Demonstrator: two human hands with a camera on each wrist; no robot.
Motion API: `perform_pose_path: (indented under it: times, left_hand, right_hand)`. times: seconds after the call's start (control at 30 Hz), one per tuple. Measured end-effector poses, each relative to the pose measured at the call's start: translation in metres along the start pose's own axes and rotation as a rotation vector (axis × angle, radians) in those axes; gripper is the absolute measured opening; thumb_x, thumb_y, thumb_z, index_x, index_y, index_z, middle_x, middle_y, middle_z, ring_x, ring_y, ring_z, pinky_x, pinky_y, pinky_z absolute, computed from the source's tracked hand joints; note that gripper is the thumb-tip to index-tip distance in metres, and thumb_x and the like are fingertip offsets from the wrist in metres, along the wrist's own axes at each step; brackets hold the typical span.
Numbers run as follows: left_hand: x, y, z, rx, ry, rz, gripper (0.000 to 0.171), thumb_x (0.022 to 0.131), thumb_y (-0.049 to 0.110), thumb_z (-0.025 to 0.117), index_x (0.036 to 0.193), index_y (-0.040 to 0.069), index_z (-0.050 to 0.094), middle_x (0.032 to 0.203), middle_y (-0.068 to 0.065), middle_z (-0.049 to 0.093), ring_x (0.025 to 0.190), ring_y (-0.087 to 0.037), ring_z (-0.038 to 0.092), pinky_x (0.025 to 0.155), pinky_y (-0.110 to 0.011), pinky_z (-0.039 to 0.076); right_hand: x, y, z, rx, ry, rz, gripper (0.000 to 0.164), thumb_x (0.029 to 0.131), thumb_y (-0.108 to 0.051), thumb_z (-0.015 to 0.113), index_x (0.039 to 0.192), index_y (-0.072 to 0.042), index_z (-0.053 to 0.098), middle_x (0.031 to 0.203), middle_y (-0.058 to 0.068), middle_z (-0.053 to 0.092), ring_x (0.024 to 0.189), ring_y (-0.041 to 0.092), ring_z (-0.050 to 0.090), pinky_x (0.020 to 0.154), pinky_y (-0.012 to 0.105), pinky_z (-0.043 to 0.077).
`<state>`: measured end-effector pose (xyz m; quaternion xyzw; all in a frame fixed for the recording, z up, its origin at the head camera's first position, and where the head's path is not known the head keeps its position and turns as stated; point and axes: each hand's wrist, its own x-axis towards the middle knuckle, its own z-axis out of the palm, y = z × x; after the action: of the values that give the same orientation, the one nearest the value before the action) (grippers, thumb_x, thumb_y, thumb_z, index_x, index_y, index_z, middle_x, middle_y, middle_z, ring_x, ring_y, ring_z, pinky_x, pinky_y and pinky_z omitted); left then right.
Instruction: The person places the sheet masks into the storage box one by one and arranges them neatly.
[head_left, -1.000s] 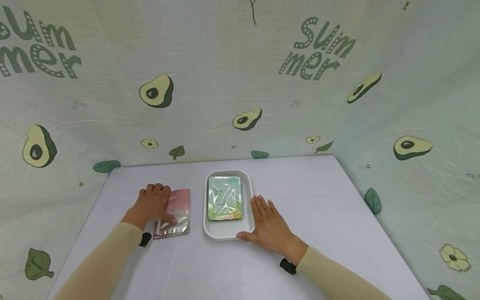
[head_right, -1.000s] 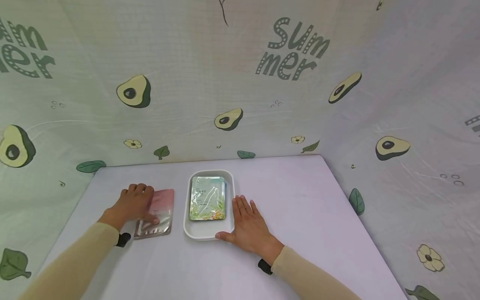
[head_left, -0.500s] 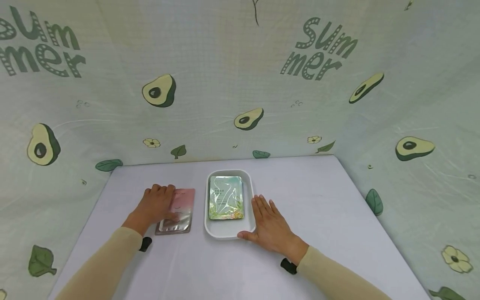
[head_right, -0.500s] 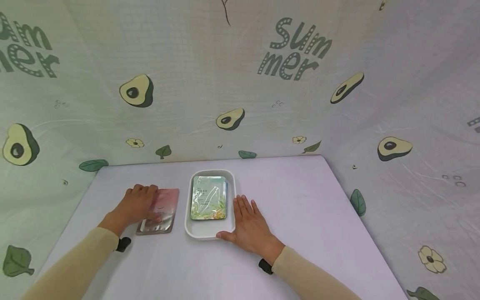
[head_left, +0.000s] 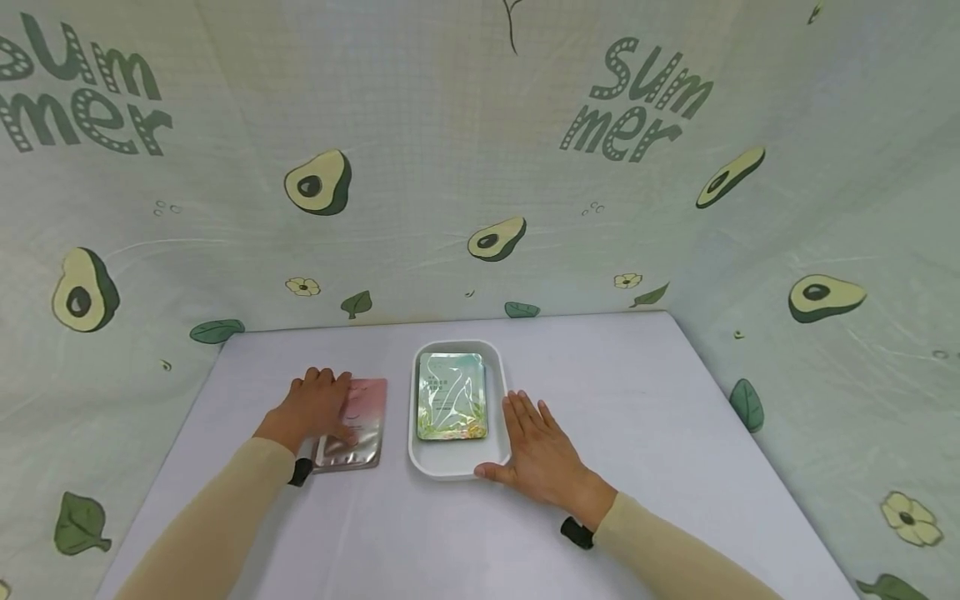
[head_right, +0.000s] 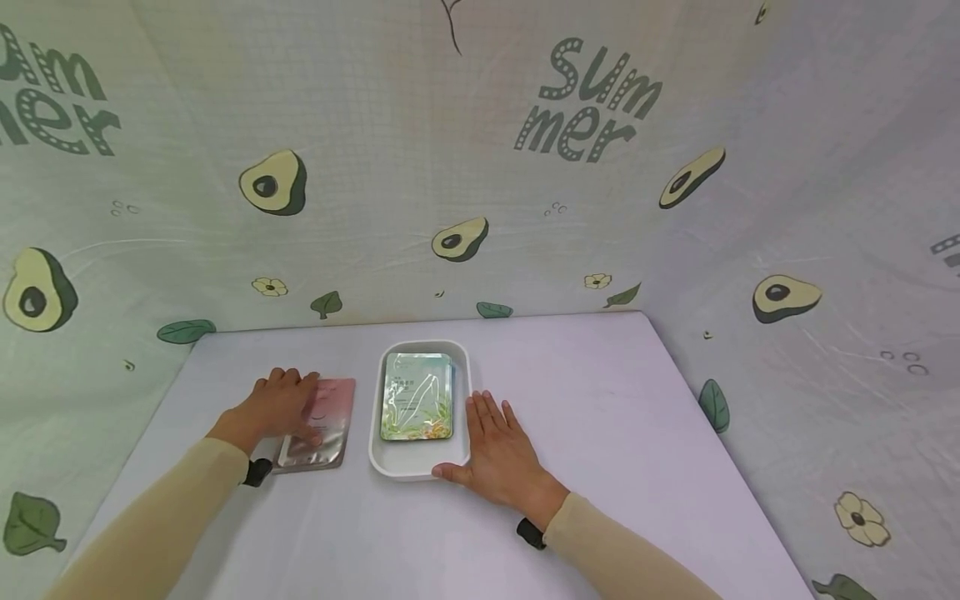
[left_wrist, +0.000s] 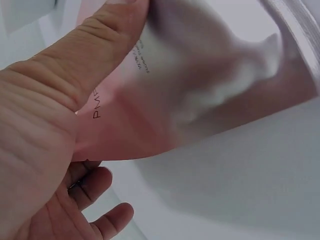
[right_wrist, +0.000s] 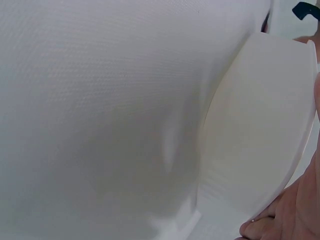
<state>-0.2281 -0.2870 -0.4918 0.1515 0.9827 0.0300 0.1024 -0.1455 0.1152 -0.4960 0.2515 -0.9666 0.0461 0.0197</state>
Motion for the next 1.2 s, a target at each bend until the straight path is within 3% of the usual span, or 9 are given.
perform_pose_path:
  times: [0.17, 0.3, 0.43, 0.57, 0.77, 0.9, 1.1, 1.2]
  left_hand:
    - [0.000, 0.004, -0.004, -0.013, -0.014, 0.015, 0.101, 0.066, 0.057, 0.098, 0.135, -0.002, 0.053, 0.126, -0.024, 0.057, 0.118, -0.046, 0.047, 0.101, -0.069, 0.042]
    - [-0.002, 0.009, -0.008, -0.043, -0.024, 0.011, 0.099, 0.067, 0.051, 0.099, 0.136, 0.000, 0.050, 0.126, -0.020, 0.063, 0.122, -0.046, 0.048, 0.103, -0.068, 0.041]
    - [-0.004, 0.011, -0.008, -0.053, 0.010, 0.012, 0.102, 0.068, 0.047, 0.100, 0.140, 0.000, 0.046, 0.124, -0.019, 0.067, 0.120, -0.045, 0.051, 0.103, -0.067, 0.042]
    - [-0.006, 0.014, -0.006, -0.021, 0.116, 0.032, 0.106, 0.069, 0.043, 0.100, 0.146, 0.000, 0.040, 0.132, -0.025, 0.062, 0.121, -0.047, 0.052, 0.101, -0.067, 0.044]
    - [-0.014, 0.021, -0.011, 0.039, 0.379, 0.077, 0.103, 0.078, 0.029, 0.097, 0.152, 0.002, 0.031, 0.128, -0.025, 0.057, 0.114, -0.044, 0.054, 0.093, -0.059, 0.051]
    - [-0.021, 0.024, -0.014, -0.060, 0.432, 0.075, 0.091, 0.089, 0.015, 0.087, 0.156, 0.002, 0.028, 0.129, -0.026, 0.052, 0.114, -0.042, 0.057, 0.095, -0.056, 0.057]
    - [-0.026, 0.024, -0.013, -0.345, 0.353, -0.042, 0.084, 0.103, 0.008, 0.068, 0.168, 0.020, 0.016, 0.142, -0.030, 0.041, 0.117, -0.047, 0.063, 0.098, -0.062, 0.056]
    - [-0.026, 0.024, -0.010, -0.438, 0.362, -0.071, 0.077, 0.102, 0.009, 0.069, 0.165, 0.020, 0.027, 0.146, -0.030, 0.042, 0.120, -0.048, 0.061, 0.103, -0.064, 0.053]
  right_hand:
    - [0.001, 0.000, 0.000, 0.007, -0.004, 0.001, 0.118, 0.093, -0.086, 0.046, 0.162, 0.009, 0.030, 0.167, 0.028, 0.033, 0.159, 0.041, 0.029, 0.128, 0.060, 0.025]
    - [0.001, 0.001, 0.001, 0.000, -0.003, -0.003, 0.119, 0.093, -0.086, 0.045, 0.162, 0.009, 0.029, 0.167, 0.029, 0.033, 0.159, 0.040, 0.028, 0.128, 0.059, 0.025]
    - [0.001, 0.001, 0.001, -0.002, -0.003, -0.002, 0.119, 0.093, -0.086, 0.045, 0.162, 0.009, 0.029, 0.167, 0.029, 0.033, 0.159, 0.040, 0.028, 0.128, 0.059, 0.026]
    - [0.000, 0.000, 0.001, -0.003, -0.006, -0.001, 0.118, 0.093, -0.086, 0.046, 0.162, 0.009, 0.029, 0.167, 0.029, 0.033, 0.159, 0.041, 0.029, 0.128, 0.060, 0.026]
    - [0.000, 0.001, 0.002, -0.001, -0.002, 0.004, 0.118, 0.092, -0.086, 0.046, 0.162, 0.008, 0.030, 0.168, 0.028, 0.033, 0.159, 0.041, 0.029, 0.127, 0.060, 0.027]
    - [0.000, 0.001, 0.002, -0.006, -0.001, 0.003, 0.119, 0.092, -0.087, 0.045, 0.162, 0.008, 0.029, 0.168, 0.028, 0.032, 0.159, 0.041, 0.029, 0.127, 0.060, 0.027]
    - [0.001, 0.001, 0.002, -0.003, -0.002, 0.000, 0.119, 0.093, -0.086, 0.045, 0.162, 0.008, 0.029, 0.168, 0.028, 0.032, 0.159, 0.041, 0.029, 0.127, 0.060, 0.026]
    - [0.000, 0.000, 0.001, -0.002, -0.003, 0.001, 0.119, 0.093, -0.086, 0.045, 0.162, 0.008, 0.029, 0.168, 0.028, 0.032, 0.159, 0.041, 0.029, 0.127, 0.060, 0.026]
